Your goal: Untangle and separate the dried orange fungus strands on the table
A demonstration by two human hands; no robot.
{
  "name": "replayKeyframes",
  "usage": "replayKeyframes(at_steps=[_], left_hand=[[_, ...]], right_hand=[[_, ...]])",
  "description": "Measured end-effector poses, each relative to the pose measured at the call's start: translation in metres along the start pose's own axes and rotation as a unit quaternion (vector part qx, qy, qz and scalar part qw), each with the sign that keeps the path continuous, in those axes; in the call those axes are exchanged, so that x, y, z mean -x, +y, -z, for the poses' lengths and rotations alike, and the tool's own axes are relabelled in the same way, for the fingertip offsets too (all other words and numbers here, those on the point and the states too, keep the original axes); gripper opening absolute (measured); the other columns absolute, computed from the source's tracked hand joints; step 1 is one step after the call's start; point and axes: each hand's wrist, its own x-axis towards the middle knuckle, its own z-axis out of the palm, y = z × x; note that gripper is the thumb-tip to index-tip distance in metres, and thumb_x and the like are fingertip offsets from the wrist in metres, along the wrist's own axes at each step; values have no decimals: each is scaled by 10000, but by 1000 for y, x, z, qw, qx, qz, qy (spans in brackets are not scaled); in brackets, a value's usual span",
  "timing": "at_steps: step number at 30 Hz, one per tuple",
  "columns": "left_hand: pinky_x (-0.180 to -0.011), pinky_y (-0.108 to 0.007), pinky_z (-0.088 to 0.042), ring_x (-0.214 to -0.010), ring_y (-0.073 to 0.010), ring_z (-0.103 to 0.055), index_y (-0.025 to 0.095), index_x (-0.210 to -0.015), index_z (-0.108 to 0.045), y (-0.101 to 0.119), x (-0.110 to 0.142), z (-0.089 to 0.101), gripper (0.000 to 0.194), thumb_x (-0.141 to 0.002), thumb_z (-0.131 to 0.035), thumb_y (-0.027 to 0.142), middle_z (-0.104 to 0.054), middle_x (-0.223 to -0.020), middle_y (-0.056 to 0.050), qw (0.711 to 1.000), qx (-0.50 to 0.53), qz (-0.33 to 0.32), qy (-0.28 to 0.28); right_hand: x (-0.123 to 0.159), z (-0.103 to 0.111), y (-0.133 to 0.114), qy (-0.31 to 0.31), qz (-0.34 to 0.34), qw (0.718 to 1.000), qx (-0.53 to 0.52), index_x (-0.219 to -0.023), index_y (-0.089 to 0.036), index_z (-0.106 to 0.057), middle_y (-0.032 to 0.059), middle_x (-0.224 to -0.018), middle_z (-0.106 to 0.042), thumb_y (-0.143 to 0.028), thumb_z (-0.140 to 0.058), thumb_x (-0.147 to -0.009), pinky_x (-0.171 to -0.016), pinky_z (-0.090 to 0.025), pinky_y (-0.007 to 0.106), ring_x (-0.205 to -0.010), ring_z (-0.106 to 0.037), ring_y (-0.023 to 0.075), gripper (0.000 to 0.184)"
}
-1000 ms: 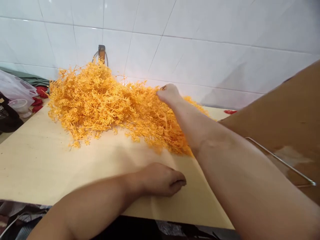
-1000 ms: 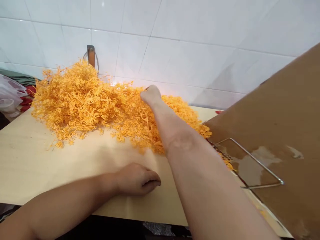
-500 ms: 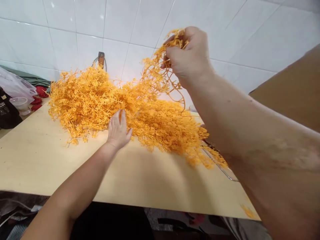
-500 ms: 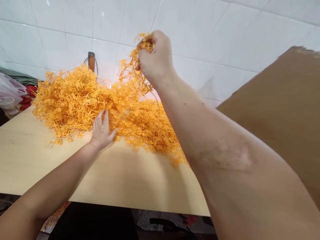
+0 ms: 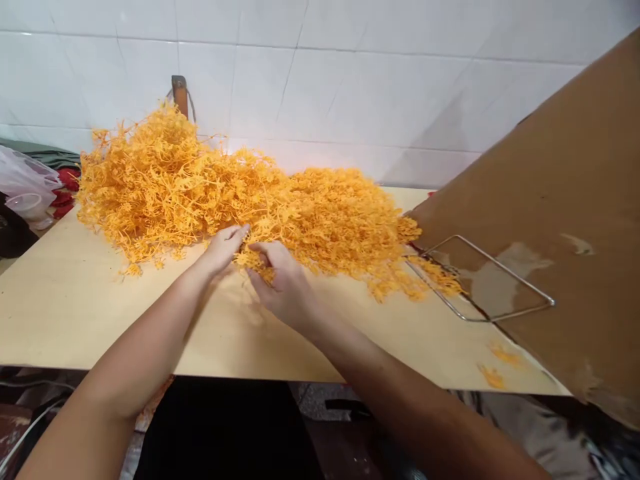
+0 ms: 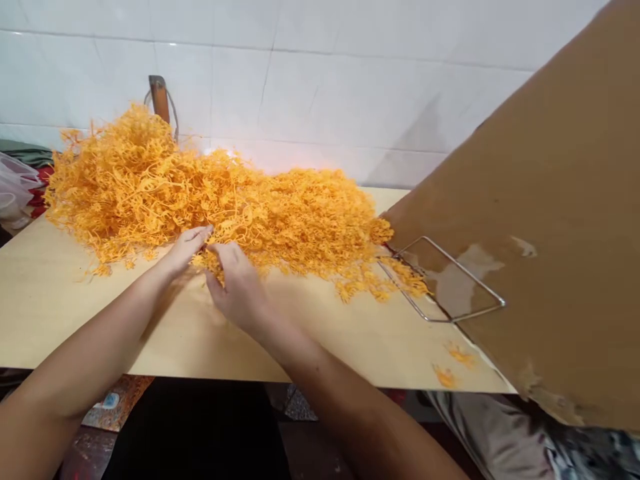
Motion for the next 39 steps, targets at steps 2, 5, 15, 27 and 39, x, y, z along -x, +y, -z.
replayKeyframes(at_steps=[2, 5, 15, 27, 39], left_hand=[[-554, -237, -370, -526, -95, -466, 141, -646, -505, 4, 3, -1, 444, -803, -387, 540, -464, -532, 12, 987, 112, 65, -97], [-588, -254, -422, -593, -124, -557, 127, -773, -566, 5, 7, -3, 488, -717, -490, 606, -577, -628, -18, 956, 202, 131, -166], [-775, -284, -458, -632, -89, -587, 93, -884, -583, -12, -3, -20, 239, -646, -602, 98, -641, -718, 7, 967, 208, 143, -31], [-685, -276, -455, -517, -85, -511, 116, -854, -575, -16, -18, -25, 145, -723, -519, 87, -550, -577, 40, 964, 191, 161, 94], [-811, -282, -426, -714, -112, -560, 105, -825, -578, -19, -16, -24, 139, -688, -555, 103, -611, -769, -9, 982, 140, 113, 51]], right_hand=[[3, -1, -2, -29, -7, 1000, 7, -1051, -158, -481, 100, -923, -576, -212, -460, -811, -726, -467, 339, -857, -551, 199, 246], [5, -1, -1, -84, -16, 996, 27, -1047, -140, -508, 121, -976, -590, -235, -477, -815, -756, -467, 358, -886, -562, 219, 253], [1, 9, -4, -190, 57, 967, 161, -892, -131, -574, 87, -794, -640, -46, -377, -769, -826, -440, 372, -762, -586, 201, 247], [31, 25, -14, -49, 104, 987, 109, -822, -139, -553, 34, -658, -590, -109, -383, -845, -685, -443, 277, -635, -528, 131, 174], [-14, 3, -19, -291, -125, 909, 269, -976, -140, -526, 120, -846, -639, -301, -415, -870, -511, -246, 276, -675, -583, 206, 222]])
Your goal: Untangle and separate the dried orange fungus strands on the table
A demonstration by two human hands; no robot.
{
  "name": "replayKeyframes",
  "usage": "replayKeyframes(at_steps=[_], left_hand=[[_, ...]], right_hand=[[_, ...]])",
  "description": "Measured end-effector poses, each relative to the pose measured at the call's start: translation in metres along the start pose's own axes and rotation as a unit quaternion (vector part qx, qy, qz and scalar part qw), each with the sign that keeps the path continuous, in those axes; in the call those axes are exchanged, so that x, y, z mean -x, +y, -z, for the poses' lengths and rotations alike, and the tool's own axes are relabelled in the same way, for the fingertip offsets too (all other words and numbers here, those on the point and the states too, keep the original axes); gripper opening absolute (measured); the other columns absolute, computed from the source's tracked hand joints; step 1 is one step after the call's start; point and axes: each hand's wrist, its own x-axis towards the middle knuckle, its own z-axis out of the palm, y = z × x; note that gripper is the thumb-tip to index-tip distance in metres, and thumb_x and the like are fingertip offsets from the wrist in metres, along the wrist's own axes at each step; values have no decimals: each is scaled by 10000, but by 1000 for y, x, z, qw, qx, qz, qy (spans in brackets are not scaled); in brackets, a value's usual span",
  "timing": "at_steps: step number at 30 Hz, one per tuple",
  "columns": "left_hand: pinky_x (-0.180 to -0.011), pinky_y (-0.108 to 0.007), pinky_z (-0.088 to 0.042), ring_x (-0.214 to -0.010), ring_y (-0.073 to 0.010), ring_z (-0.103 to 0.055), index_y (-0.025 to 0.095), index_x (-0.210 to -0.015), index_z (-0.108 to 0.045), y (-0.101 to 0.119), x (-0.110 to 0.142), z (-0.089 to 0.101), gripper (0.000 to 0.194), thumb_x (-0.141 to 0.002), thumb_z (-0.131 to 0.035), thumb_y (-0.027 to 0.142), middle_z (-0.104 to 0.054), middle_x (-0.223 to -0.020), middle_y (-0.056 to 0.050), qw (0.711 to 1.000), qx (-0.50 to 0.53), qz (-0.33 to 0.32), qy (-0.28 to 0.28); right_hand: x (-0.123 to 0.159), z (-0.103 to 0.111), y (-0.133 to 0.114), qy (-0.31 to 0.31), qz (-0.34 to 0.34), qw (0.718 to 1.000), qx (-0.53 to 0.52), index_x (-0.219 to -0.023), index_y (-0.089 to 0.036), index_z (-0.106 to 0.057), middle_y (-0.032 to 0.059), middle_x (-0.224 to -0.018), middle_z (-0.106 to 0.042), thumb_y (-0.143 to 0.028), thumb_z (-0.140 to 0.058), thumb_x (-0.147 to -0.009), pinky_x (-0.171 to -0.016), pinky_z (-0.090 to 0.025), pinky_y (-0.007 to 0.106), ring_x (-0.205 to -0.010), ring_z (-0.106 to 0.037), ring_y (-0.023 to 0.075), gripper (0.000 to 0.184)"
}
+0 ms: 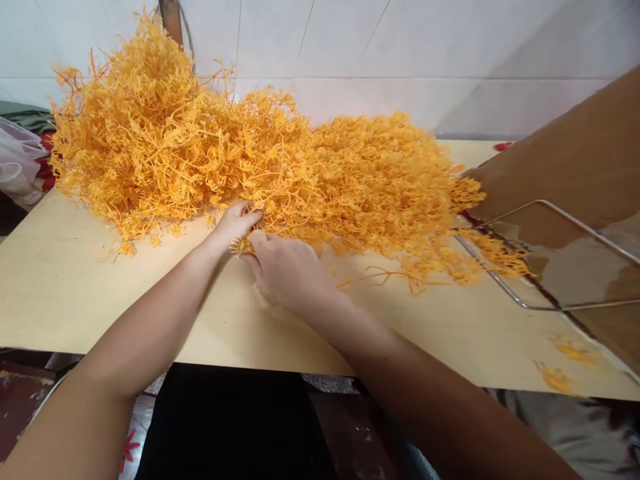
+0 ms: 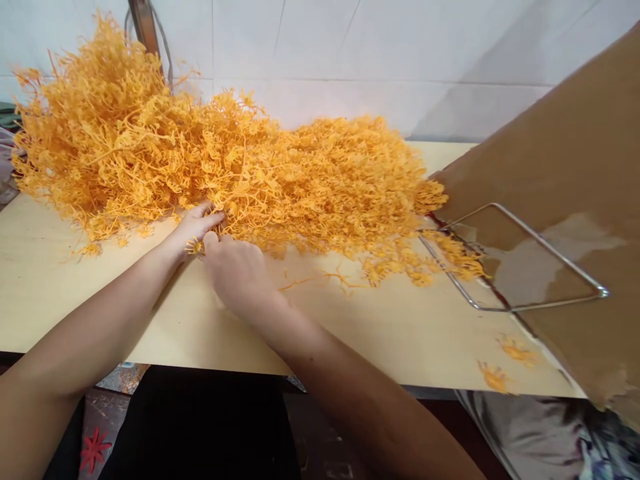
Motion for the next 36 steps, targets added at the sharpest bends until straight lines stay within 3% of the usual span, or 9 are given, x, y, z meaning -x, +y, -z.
replayKeyframes(at_steps=[6, 9, 13, 20, 25, 28, 30, 32, 36], left_hand=[[-782, -278, -435, -704, -114, -556, 113, -840, -565, -3, 0, -2, 153, -693, -528, 94, -607, -777, -13, 999, 11, -2, -37], [-732, -262, -440, -643, -97, -529, 127, -819, -552, -4, 0, -5, 148, -689, -507, 74, -583, -726, 4, 1000, 9, -15, -1], [-616, -246, -428, -482, -71, -427, 157, -782, -530, -5, -2, -6, 211, -651, -445, 15, -472, -553, 53, 999, 4, 3, 42], [-558, -193, -402, -450, -44, -387, 144, -677, -490, -1, -6, -9, 127, -697, -472, 20, -434, -513, 64, 998, 15, -13, 56], [-561, -233, -436, -406, -59, -391, 149, -813, -542, -1, -6, -9, 243, -672, -440, -20, -407, -457, 80, 998, 30, 32, 48], [-630, -237, -451, -447, -54, -424, 133, -818, -559, -2, -8, -7, 258, -652, -462, -39, -451, -494, 73, 998, 38, 17, 55], [-671, -247, -452, -476, -52, -446, 122, -806, -577, -2, -8, -4, 205, -656, -517, -4, -508, -543, 55, 999, 28, 12, 26], [-718, -276, -455, -538, -72, -508, 117, -840, -599, 0, -3, 2, 167, -675, -586, 103, -591, -643, 11, 998, 30, 22, -52], [-855, -328, -432, -830, -160, -613, 131, -1012, -587, 9, 14, 12, 437, -631, -696, 314, -655, -938, -86, 981, 40, 35, -189]], right_hand=[[-2, -8, 8, -8, -18, 999, -36, -823, -154, -535, 82, -714, -611, -257, -358, -864, -513, -187, 280, -572, -500, 151, 209], [4, -4, 7, -27, 4, 991, -134, -656, -165, -477, 21, -598, -533, -232, -405, -809, -505, -185, 265, -502, -391, 95, 182], [19, -1, 7, -71, 80, 957, -270, -554, -164, -367, -38, -500, -385, -149, -442, -736, -499, -209, 234, -469, -310, 56, 197], [47, 6, 30, -73, 89, 895, -430, -597, -182, -368, -48, -533, -350, -181, -406, -778, -459, -266, 205, -492, -335, 61, 185], [57, 13, 36, 37, 120, 884, -450, -573, -183, -332, -24, -601, -383, -113, -420, -742, -521, -321, 220, -578, -391, 78, 203], [62, 13, 34, 65, 105, 877, -464, -559, -182, -345, -18, -609, -389, -104, -413, -732, -529, -334, 227, -582, -403, 82, 202], [60, 9, 34, 73, 84, 882, -459, -550, -184, -342, -11, -619, -405, -106, -421, -706, -526, -337, 231, -587, -414, 87, 191], [53, 3, 35, 73, 24, 884, -461, -548, -186, -354, -6, -620, -425, -118, -421, -679, -512, -332, 235, -580, -424, 91, 161], [27, -11, 39, 69, -74, 872, -479, -564, -186, -388, -37, -538, -387, -165, -411, -671, -481, -300, 233, -501, -387, 79, 112]])
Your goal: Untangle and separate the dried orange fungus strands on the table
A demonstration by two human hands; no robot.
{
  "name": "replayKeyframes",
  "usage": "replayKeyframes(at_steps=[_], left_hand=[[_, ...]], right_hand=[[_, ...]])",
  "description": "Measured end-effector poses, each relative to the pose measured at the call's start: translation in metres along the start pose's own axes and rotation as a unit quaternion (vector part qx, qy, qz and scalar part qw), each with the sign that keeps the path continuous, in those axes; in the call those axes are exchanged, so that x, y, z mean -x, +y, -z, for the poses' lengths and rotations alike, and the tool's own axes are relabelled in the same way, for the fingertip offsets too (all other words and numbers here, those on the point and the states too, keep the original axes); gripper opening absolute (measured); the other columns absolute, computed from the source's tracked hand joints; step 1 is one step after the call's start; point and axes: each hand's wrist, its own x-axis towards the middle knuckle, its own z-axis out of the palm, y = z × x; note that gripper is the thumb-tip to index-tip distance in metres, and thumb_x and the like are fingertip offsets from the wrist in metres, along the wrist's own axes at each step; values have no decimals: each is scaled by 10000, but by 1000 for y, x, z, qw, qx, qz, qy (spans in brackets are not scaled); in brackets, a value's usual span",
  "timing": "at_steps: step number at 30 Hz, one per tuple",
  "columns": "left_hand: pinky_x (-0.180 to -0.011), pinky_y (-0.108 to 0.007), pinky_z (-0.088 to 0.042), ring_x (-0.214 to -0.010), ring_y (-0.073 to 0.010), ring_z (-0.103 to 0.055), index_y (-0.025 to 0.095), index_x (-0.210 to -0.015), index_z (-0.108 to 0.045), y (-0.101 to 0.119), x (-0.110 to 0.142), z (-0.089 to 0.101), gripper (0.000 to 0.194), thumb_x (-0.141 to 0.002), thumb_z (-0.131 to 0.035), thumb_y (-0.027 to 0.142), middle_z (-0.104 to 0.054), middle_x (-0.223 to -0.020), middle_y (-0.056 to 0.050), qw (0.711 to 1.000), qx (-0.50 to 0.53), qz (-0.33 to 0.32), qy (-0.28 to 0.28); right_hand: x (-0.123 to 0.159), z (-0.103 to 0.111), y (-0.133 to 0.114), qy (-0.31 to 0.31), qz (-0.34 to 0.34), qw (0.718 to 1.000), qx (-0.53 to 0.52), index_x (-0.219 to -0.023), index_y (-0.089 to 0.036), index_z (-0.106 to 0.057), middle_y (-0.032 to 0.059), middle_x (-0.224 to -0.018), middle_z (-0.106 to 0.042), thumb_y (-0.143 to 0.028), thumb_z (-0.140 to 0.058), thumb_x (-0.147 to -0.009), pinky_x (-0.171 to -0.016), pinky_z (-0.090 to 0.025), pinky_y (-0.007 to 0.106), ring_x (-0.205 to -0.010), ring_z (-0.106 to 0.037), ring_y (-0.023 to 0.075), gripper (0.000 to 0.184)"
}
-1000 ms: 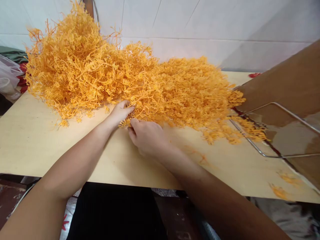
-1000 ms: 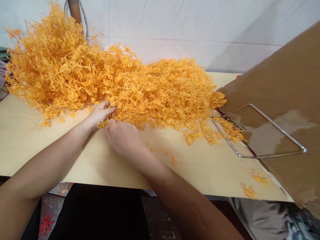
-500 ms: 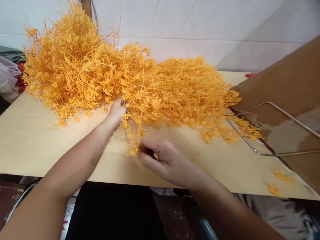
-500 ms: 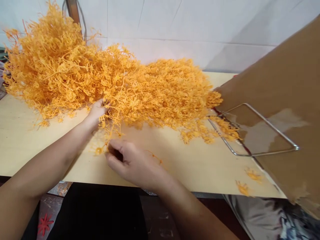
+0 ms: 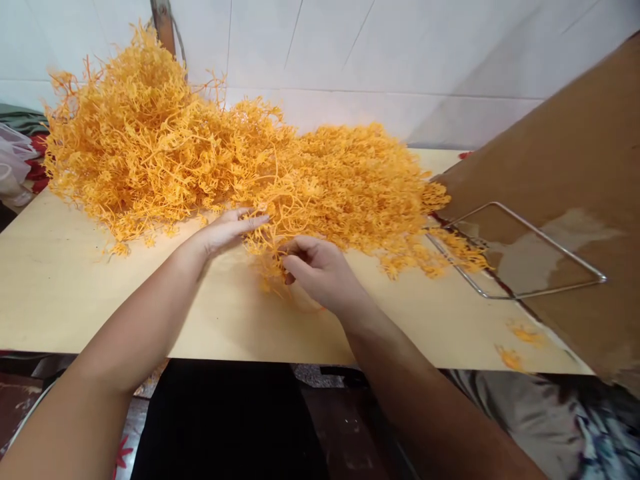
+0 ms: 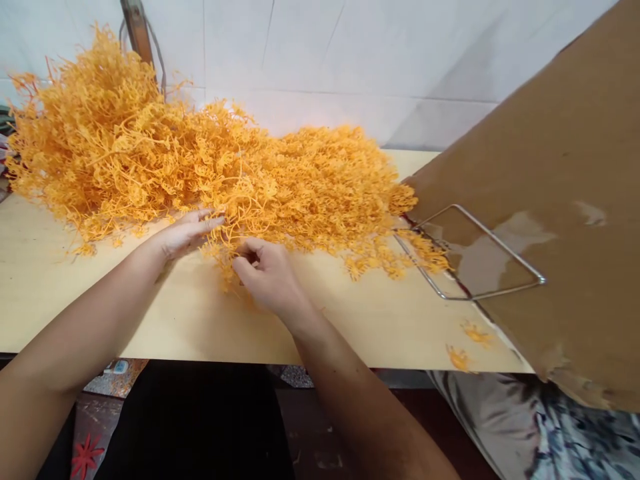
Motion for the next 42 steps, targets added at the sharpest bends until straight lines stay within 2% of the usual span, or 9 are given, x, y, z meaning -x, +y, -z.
replayKeyframes(at_steps=[6, 12, 16, 21, 23, 25, 28, 35, 42], left_hand=[[-868, -330, -433, -848, -162, -615, 120, -1050, -549, 2, 6, -9, 551, -550, -757, 221, -656, -958, -91, 1000, 2, 17, -11], [-698, -268, -459, -505, -69, -514, 86, -1030, -526, -5, 0, -23, 382, -654, -592, 69, -560, -543, 44, 995, 38, -1, 91], [-689, -259, -455, -489, -68, -489, 85, -1039, -529, -4, -8, -26, 388, -655, -568, 46, -538, -544, 53, 991, 21, 3, 129], [-724, -279, -453, -552, -94, -516, 92, -1090, -513, -6, -23, -14, 396, -695, -544, 69, -524, -568, 42, 969, -29, -21, 246], [-729, -278, -453, -567, -97, -530, 97, -1057, -530, -6, -24, -11, 379, -681, -570, 88, -544, -584, 34, 976, -16, -32, 214], [-732, -277, -453, -583, -99, -545, 108, -989, -554, -7, -21, -10, 335, -657, -604, 112, -571, -605, 25, 985, 9, -38, 171], [-745, -283, -456, -605, -104, -565, 109, -906, -569, -7, -17, -12, 262, -647, -613, 120, -598, -620, 14, 988, 26, -40, 146], [-744, -293, -457, -622, -112, -579, 100, -893, -569, -8, -22, -11, 245, -648, -587, 99, -637, -718, -15, 987, 8, -53, 151], [-820, -307, -445, -796, -154, -604, 114, -994, -555, -18, -34, -6, 362, -636, -611, 132, -645, -861, -48, 981, -33, -59, 182]], right_hand=[[-17, -23, 2, -7, 48, 992, 113, -537, -189, -324, -53, -504, -353, -176, -423, -672, -476, -221, 235, -481, -310, 68, 167], [-13, -27, 3, 14, 100, 986, 135, -576, -201, -258, -53, -523, -323, -172, -400, -730, -495, -236, 230, -490, -299, 71, 211], [2, -26, -4, 43, 168, 971, 162, -584, -208, -232, -49, -523, -309, -133, -385, -729, -498, -232, 235, -491, -286, 76, 224], [28, -24, -20, -57, 321, 939, 115, -585, -198, -262, -28, -554, -355, -91, -378, -730, -500, -253, 235, -521, -328, 81, 214], [28, -18, -20, -40, 270, 959, 74, -616, -199, -297, -30, -571, -374, -109, -396, -737, -497, -275, 229, -525, -354, 79, 181], [21, -10, -15, 12, 145, 989, 20, -726, -202, -353, -43, -584, -396, -131, -406, -746, -479, -293, 219, -505, -381, 77, 90], [9, -1, -6, 27, 33, 999, -11, -939, -195, -359, -55, -602, -414, -164, -376, -784, -469, -304, 219, -482, -396, 82, 159], [-6, -25, -12, 9, 12, 969, 248, -887, -155, -443, 40, -745, -544, -433, -465, -810, -546, -282, 255, -606, -456, 132, 290], [-8, -28, -10, 20, 159, 937, 310, -636, -169, -446, 20, -634, -488, -238, -384, -853, -547, -239, 253, -549, -369, 101, 236]])
